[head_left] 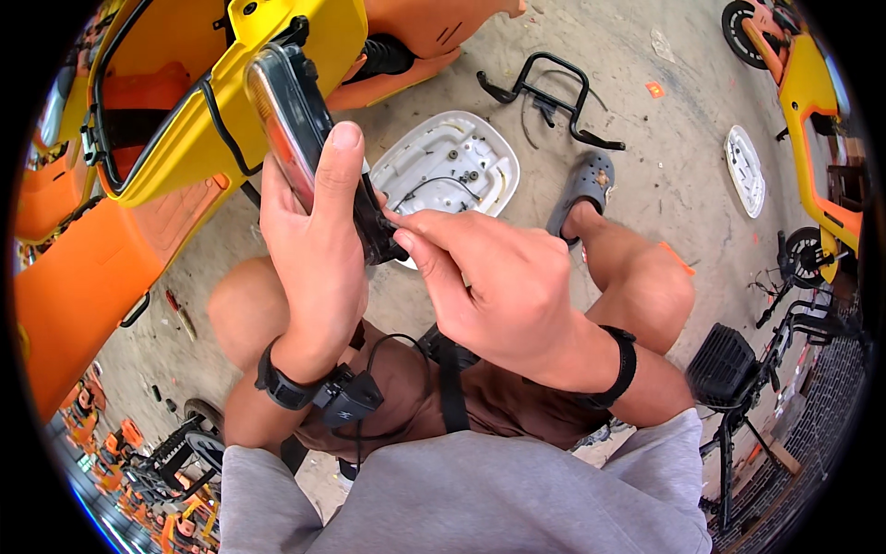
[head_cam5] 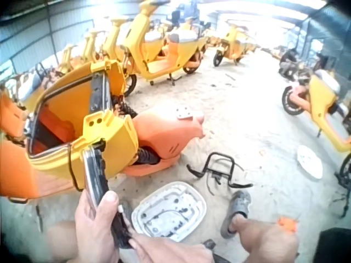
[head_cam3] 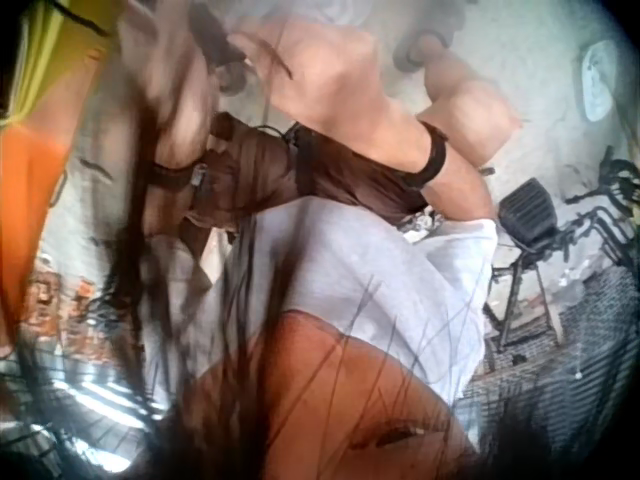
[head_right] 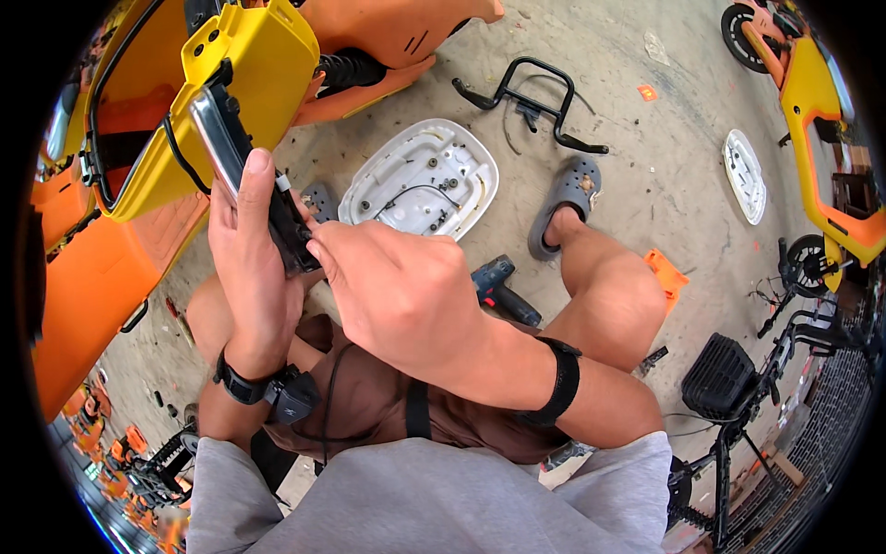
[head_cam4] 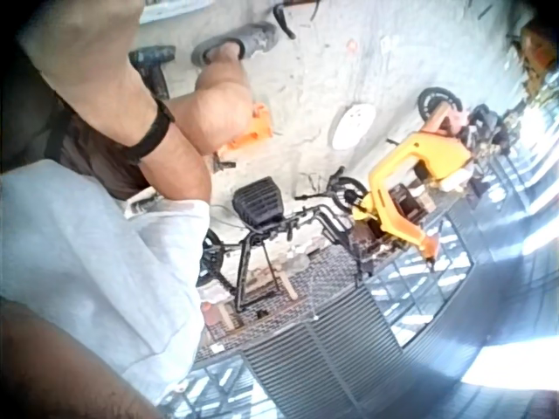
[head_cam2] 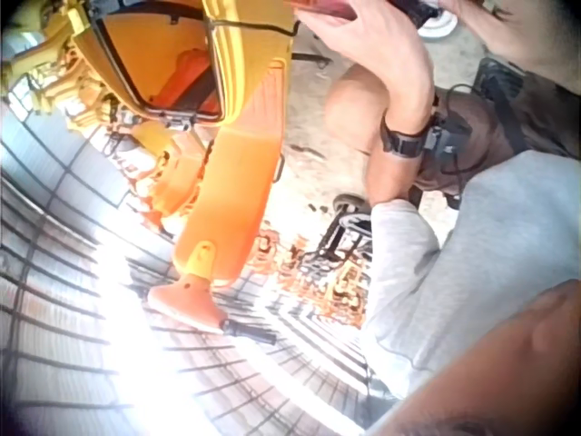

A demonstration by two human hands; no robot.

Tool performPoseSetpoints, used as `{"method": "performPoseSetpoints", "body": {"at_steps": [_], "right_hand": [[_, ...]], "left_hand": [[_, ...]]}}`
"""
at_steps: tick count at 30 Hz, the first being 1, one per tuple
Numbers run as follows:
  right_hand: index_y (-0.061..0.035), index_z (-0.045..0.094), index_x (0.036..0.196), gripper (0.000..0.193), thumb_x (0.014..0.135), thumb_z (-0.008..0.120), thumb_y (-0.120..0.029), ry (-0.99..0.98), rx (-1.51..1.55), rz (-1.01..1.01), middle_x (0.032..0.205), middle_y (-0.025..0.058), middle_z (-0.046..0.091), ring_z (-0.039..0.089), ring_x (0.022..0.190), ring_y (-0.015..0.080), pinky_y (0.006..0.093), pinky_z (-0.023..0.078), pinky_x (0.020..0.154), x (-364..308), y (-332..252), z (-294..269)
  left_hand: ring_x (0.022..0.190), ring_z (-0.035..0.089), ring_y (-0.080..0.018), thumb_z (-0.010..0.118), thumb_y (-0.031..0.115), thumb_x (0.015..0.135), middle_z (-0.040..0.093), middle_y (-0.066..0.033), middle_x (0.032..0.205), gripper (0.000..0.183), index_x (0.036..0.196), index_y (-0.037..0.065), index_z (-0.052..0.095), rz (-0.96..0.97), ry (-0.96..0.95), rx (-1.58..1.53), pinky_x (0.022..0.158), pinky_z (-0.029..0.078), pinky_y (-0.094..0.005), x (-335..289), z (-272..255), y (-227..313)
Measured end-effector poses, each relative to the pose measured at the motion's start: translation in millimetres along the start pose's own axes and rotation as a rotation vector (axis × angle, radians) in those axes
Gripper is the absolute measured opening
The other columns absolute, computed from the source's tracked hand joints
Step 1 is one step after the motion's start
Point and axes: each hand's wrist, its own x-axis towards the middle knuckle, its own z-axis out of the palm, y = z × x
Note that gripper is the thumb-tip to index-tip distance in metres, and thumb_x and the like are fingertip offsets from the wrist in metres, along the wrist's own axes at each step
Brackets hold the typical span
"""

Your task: The person manipulates a motorcycle turn signal assembly by hand, removing internal components and threading a wire back through the housing while sitting.

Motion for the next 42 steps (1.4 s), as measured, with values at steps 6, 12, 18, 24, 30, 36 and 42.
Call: {"method": "performPoseSetpoints", "body": {"at_steps": [6,12,18,24,30,36,42], "right_hand": [[0.0023,0.069,0.097,0.012,0.090,0.066,-0.007,-0.056,0.465,0.563,0.071,0.0056,0.067,0.060,0.053,0.0072,0.0226,0.046,0.046,2,-15,-2],[0.0080,0.061,0.100,0.019,0.095,0.060,-0.011,-0.055,1.081,1.042,0.072,0.0089,0.065,0.061,0.054,0.0109,0.0235,0.050,0.048,11,-21,-12],[0.0096,0.058,0.103,0.023,0.096,0.059,-0.012,-0.012,1.337,1.165,0.072,0.0097,0.064,0.063,0.057,0.0134,0.0251,0.053,0.051,10,-17,-15],[0.0091,0.057,0.104,0.023,0.096,0.059,-0.012,-0.039,1.401,1.212,0.074,0.0105,0.064,0.064,0.058,0.0141,0.0264,0.054,0.051,11,-13,-18],[0.0086,0.057,0.105,0.023,0.096,0.059,-0.013,-0.093,1.392,1.245,0.075,0.0107,0.064,0.063,0.057,0.0134,0.0272,0.054,0.051,13,-11,-21],[0.0081,0.058,0.107,0.023,0.096,0.059,-0.012,-0.117,1.435,1.237,0.077,0.0109,0.064,0.062,0.057,0.0130,0.0279,0.053,0.051,11,-9,-21],[0.0071,0.059,0.109,0.023,0.096,0.059,-0.012,-0.129,1.452,1.211,0.077,0.0110,0.064,0.062,0.057,0.0132,0.0285,0.054,0.051,9,-7,-21]], "left_hand": [[0.056,0.053,-0.0104,0.059,0.031,0.096,0.053,-0.0055,0.072,0.030,0.110,0.006,0.048,0.141,0.066,0.027,0.051,0.047,-0.0241,-5,9,2],[0.056,0.055,-0.0126,0.059,0.028,0.096,0.051,-0.0053,0.083,0.032,0.111,0.003,0.044,0.182,0.011,-0.081,0.048,0.052,-0.0281,-6,7,-1],[0.055,0.055,-0.0151,0.056,0.035,0.097,0.052,-0.0070,0.080,0.039,0.115,0.003,0.043,0.162,0.016,-0.094,0.048,0.052,-0.0296,-5,10,-3],[0.051,0.054,-0.0159,0.053,0.041,0.097,0.051,-0.0085,0.066,0.044,0.115,0.003,0.043,0.120,0.015,-0.086,0.047,0.049,-0.0293,-4,14,-1],[0.051,0.054,-0.0162,0.053,0.044,0.096,0.052,-0.0087,0.067,0.047,0.115,0.002,0.043,0.107,-0.022,-0.122,0.047,0.049,-0.0291,-2,9,-1],[0.049,0.054,-0.0168,0.052,0.048,0.096,0.053,-0.0087,0.065,0.051,0.115,0.002,0.043,0.069,-0.040,-0.124,0.047,0.049,-0.0287,-2,6,1],[0.048,0.054,-0.0165,0.051,0.049,0.096,0.053,-0.0086,0.063,0.052,0.115,0.002,0.042,0.053,-0.064,-0.140,0.047,0.049,-0.0282,-2,6,2]]}}
